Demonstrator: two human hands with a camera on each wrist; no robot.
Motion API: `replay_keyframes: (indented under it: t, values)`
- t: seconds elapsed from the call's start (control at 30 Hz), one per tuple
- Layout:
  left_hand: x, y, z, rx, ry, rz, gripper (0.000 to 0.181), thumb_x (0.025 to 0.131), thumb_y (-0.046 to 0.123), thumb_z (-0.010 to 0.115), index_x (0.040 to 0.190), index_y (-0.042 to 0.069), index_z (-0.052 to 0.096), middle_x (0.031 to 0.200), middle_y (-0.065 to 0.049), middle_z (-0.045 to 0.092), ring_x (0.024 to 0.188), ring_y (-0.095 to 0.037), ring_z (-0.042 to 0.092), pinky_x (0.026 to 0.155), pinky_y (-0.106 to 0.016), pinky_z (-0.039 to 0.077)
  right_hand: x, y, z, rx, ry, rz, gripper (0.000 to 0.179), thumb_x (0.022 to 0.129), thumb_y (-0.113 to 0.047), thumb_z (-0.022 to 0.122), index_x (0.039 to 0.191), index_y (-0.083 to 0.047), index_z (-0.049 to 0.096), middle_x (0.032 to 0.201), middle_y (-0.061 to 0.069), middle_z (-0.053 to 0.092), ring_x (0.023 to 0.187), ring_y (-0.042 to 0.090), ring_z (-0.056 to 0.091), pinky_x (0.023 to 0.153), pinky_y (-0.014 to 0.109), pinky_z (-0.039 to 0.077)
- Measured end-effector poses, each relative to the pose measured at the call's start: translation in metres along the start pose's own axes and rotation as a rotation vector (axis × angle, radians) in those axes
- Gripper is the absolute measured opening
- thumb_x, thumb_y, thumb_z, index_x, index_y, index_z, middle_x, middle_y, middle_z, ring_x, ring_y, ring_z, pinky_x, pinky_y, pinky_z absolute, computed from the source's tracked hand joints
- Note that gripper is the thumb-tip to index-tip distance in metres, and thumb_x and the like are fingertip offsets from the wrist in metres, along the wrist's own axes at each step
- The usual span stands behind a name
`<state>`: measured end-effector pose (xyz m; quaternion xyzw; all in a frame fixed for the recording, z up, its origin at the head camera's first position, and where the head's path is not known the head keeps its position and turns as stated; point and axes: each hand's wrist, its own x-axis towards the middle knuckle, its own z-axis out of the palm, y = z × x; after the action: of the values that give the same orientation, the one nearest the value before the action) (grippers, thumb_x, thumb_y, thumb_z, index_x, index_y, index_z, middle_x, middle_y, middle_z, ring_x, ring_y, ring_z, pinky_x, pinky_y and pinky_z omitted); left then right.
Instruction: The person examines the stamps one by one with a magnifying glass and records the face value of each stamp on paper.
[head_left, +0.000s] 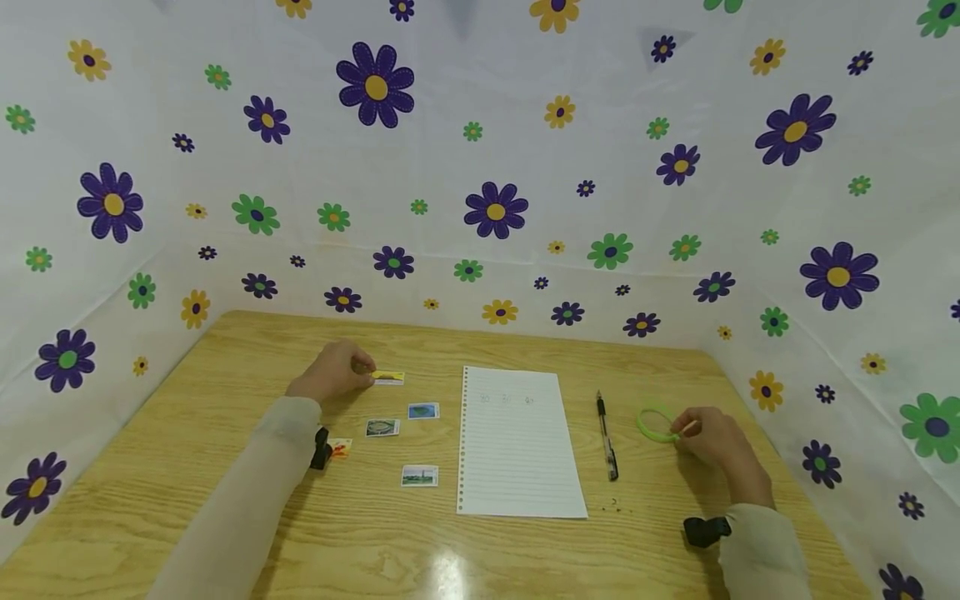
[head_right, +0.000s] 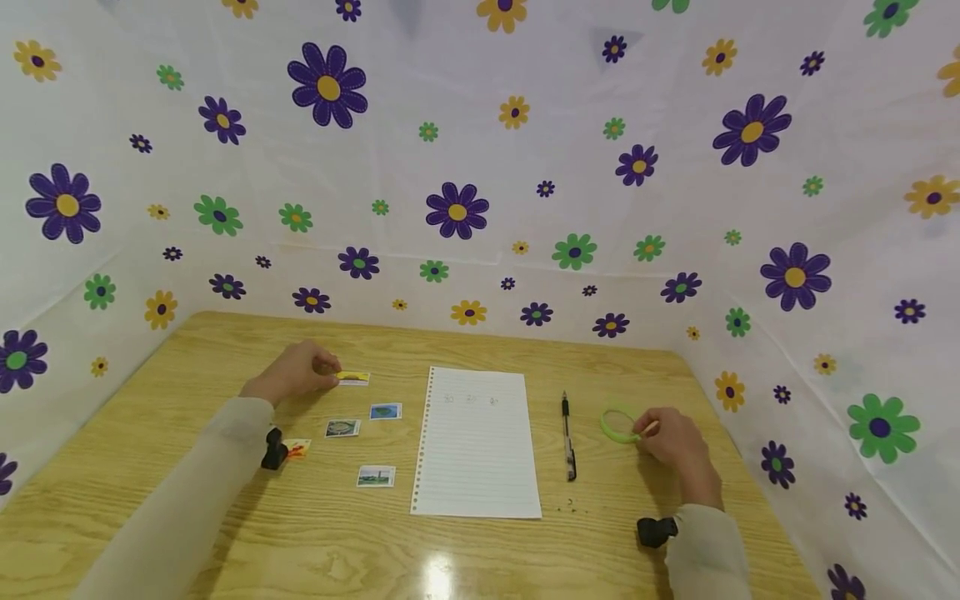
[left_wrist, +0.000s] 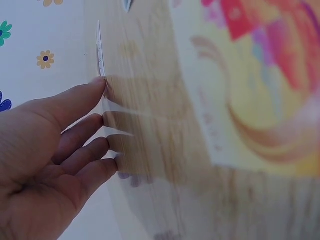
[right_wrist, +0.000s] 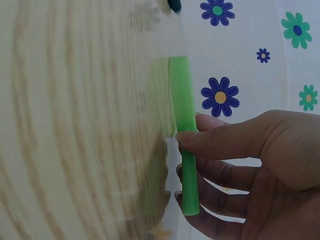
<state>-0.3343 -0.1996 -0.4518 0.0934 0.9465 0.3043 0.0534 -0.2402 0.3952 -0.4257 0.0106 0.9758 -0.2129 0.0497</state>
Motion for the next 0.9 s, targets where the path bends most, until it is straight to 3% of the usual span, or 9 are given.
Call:
replay_keyframes:
  t: [0.33,0.5,0.67,0.8,0.9]
  values:
    - [0.000,0.001,0.000,0.025,-0.004,0.024,0.023,0.094,0.015,0.076,0.114,0.005,0.076,0.129,-0.020,0.068,0.115,-0.035,0.062,0.106,-0.056,0.050,0.001,0.003,0.000,-0.021,-0.026,-0.024,0.013,0.087,-0.004,0.071,0.100,-0.001,0.070,0.103,0.026,0.071,0.095,0.042,0.066,0.082,0.057,0.053]
    - [-0.001,0.005,0.000,0.021,-0.025,0.078,0.032,0.096,0.016,0.072,0.125,0.003,0.071,0.139,-0.022,0.064,0.130,-0.043,0.058,0.111,-0.059,0.047,-0.002,-0.010,-0.002,-0.019,0.021,-0.078,0.020,0.089,-0.003,0.062,0.108,0.001,0.068,0.106,0.028,0.068,0.095,0.043,0.065,0.077,0.054,0.054]
    - [-0.004,0.030,0.010,0.011,-0.059,0.211,0.038,0.098,0.017,0.072,0.133,0.004,0.068,0.143,-0.018,0.063,0.138,-0.044,0.053,0.115,-0.060,0.044,0.004,-0.040,0.005,0.038,0.051,-0.209,0.019,0.093,0.000,0.062,0.110,0.002,0.069,0.104,0.025,0.069,0.091,0.036,0.067,0.075,0.050,0.058]
    - [-0.012,0.059,0.023,0.023,-0.118,0.284,0.042,0.097,0.023,0.073,0.136,0.007,0.066,0.145,-0.014,0.063,0.140,-0.039,0.052,0.116,-0.058,0.044,0.016,-0.060,0.017,0.055,0.007,-0.306,0.020,0.092,0.005,0.064,0.111,0.002,0.070,0.103,0.023,0.069,0.088,0.032,0.067,0.076,0.047,0.060]
    - [-0.019,0.076,0.034,0.050,-0.166,0.331,0.046,0.097,0.027,0.074,0.138,0.008,0.065,0.147,-0.012,0.062,0.141,-0.037,0.052,0.118,-0.056,0.042,0.023,-0.071,0.026,0.033,-0.033,-0.321,0.023,0.092,0.005,0.064,0.114,0.000,0.070,0.104,0.023,0.069,0.090,0.031,0.067,0.077,0.046,0.060]
